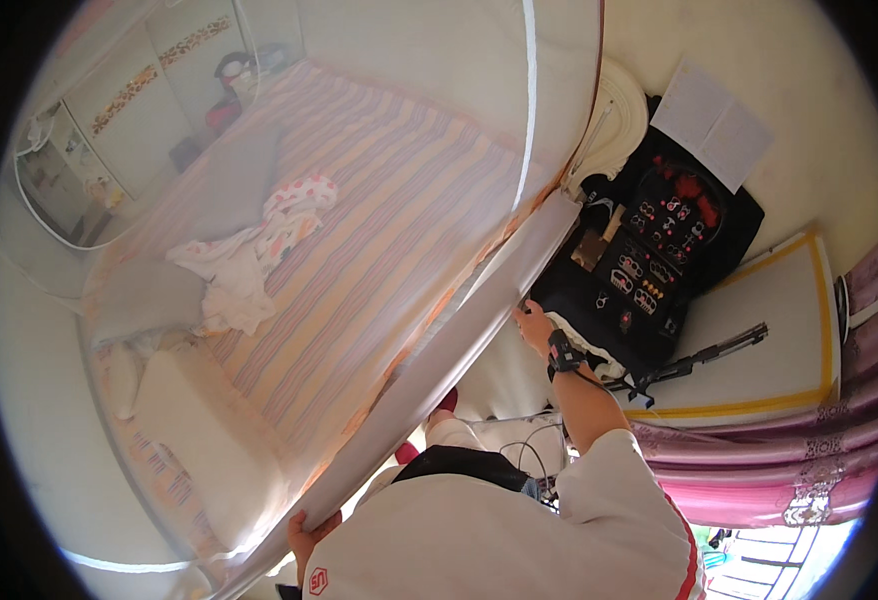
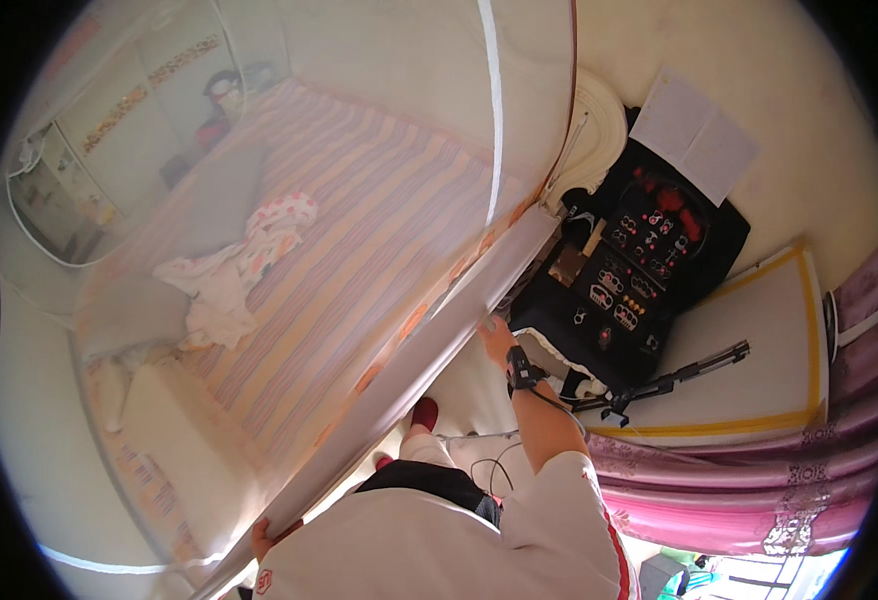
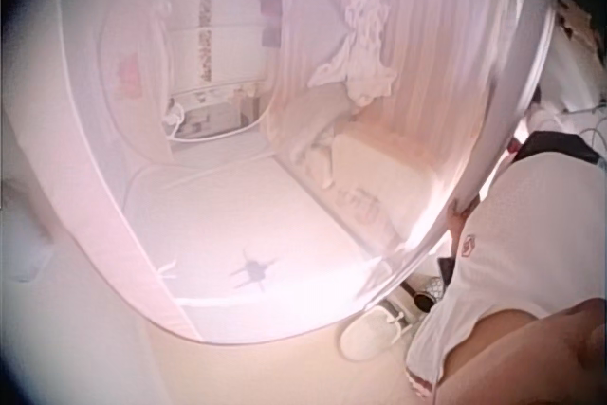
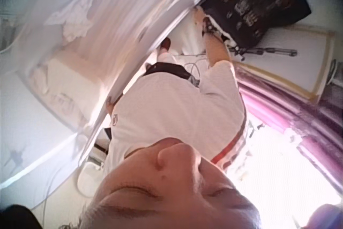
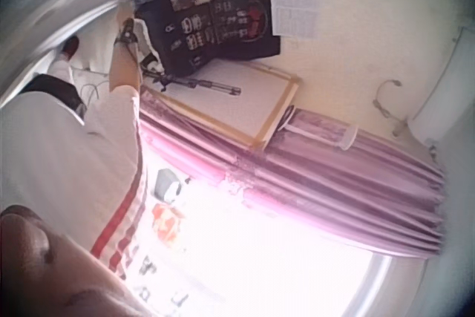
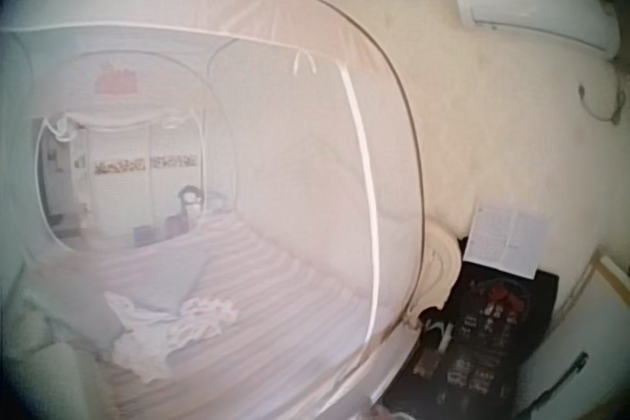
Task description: The person installs a pop-up mosquito net over a bed. They unfold the net, secure the top edges, and tuck the bottom edges under the mattress around the perimeter.
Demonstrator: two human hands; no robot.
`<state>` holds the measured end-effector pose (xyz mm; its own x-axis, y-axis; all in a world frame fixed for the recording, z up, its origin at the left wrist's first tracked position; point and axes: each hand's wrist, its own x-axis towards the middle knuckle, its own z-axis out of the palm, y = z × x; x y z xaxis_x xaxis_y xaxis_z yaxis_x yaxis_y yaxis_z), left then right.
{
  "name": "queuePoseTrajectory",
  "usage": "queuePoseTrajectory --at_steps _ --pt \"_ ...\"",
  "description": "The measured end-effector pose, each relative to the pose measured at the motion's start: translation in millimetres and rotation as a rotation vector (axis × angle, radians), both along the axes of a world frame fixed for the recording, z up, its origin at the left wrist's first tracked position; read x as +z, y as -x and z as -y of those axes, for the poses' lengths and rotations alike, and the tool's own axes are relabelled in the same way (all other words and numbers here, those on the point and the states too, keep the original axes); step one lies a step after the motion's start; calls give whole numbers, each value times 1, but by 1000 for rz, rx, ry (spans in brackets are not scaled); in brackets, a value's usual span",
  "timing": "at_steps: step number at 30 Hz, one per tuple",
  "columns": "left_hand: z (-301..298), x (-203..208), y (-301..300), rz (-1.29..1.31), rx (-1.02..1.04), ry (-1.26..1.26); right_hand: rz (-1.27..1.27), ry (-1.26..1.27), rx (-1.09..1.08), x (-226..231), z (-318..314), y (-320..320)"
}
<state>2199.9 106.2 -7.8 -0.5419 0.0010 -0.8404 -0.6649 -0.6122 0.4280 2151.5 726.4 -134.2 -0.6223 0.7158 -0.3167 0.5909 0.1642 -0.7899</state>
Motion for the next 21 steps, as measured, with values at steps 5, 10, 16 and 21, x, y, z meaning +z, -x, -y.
queuePoseTrajectory --at_steps 5,10,16,21 --pt "22 -4 -6 -157 41 24 -57 120 -268 24 -68 50" --pt "54 17 -27 -378 -389 762 -292 343 -454 47 -179 117" --pt "1 -2 -35 -461 -669 2640 -120 151 -421 6 -380 194" --pt "-14 -14 16 360 -1376 2334 -526 522 -703 -43 -486 209"
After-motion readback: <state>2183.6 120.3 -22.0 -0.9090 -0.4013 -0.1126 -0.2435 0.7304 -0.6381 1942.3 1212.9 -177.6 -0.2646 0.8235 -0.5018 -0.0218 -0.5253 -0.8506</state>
